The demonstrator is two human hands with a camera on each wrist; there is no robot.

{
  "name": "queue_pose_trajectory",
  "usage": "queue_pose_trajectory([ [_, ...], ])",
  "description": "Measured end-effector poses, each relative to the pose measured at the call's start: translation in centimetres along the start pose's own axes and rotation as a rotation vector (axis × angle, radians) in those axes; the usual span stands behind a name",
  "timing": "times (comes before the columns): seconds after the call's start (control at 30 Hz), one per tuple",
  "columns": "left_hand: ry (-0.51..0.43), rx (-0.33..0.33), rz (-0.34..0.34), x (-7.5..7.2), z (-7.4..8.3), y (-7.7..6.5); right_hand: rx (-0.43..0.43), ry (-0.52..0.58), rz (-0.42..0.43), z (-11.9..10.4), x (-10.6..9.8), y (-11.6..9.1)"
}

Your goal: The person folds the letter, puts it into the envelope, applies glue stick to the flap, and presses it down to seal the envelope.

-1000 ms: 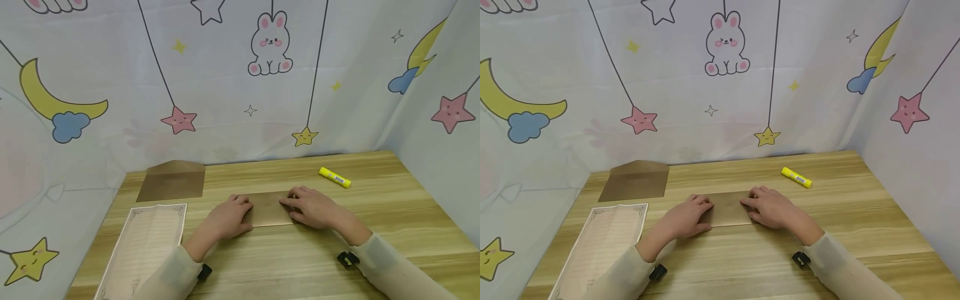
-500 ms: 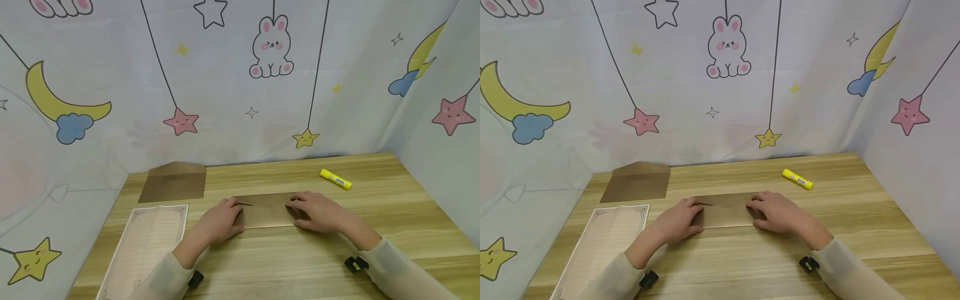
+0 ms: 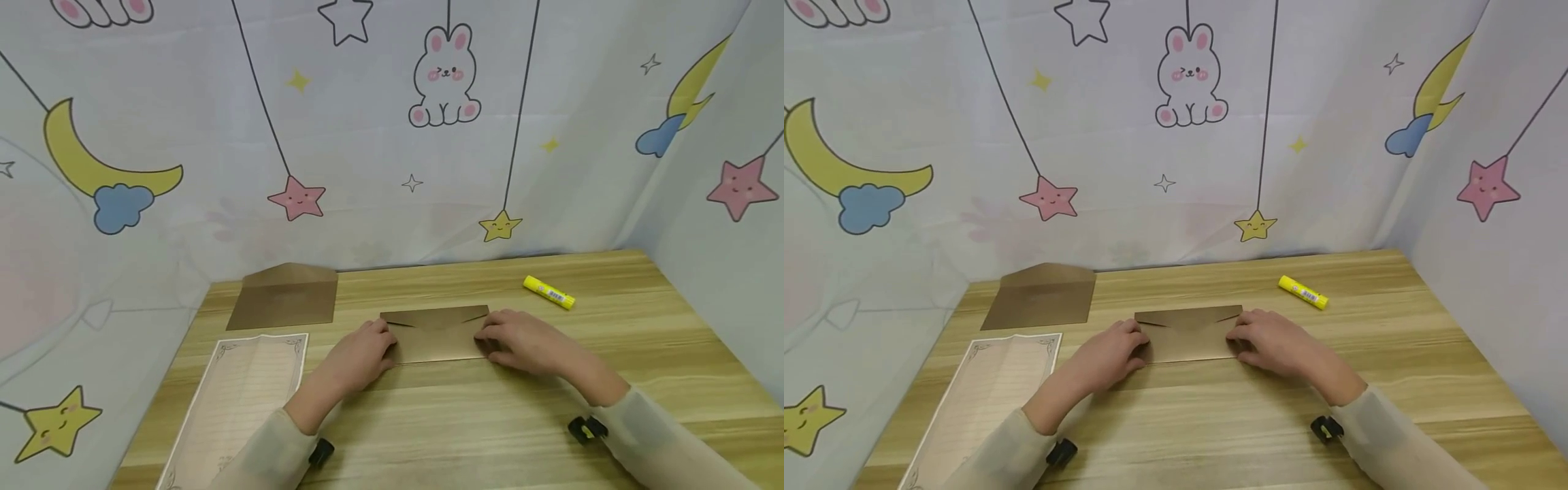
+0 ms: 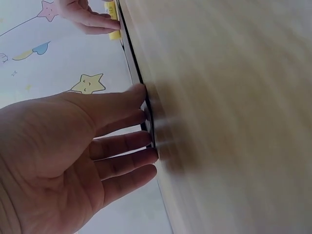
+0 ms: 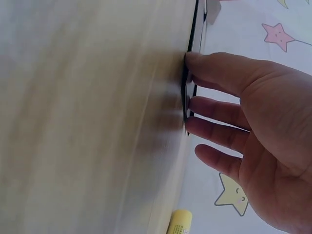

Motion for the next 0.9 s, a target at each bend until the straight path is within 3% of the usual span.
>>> queue_pose_trajectory([
  [0.33, 0.031, -0.039, 0.018, -0.3, -0.7, 2.4, 0.014, -0.014, 0.021, 1.7, -0.1, 1.6],
  [0.9, 0.023, -0.132, 0.028, 0.0, -3.9, 6.6, 0.163, 0.01, 0.014, 5.2, 0.0, 5.4],
])
Point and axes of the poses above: each hand's wrist, its own y-axis towards the middle knuckle, its own x-axis out of the palm, z = x × y, the point moved 6 cm from there along y, towards the middle knuckle, and after that the axes turned 1 degree about -z, right-handed, at the moved point
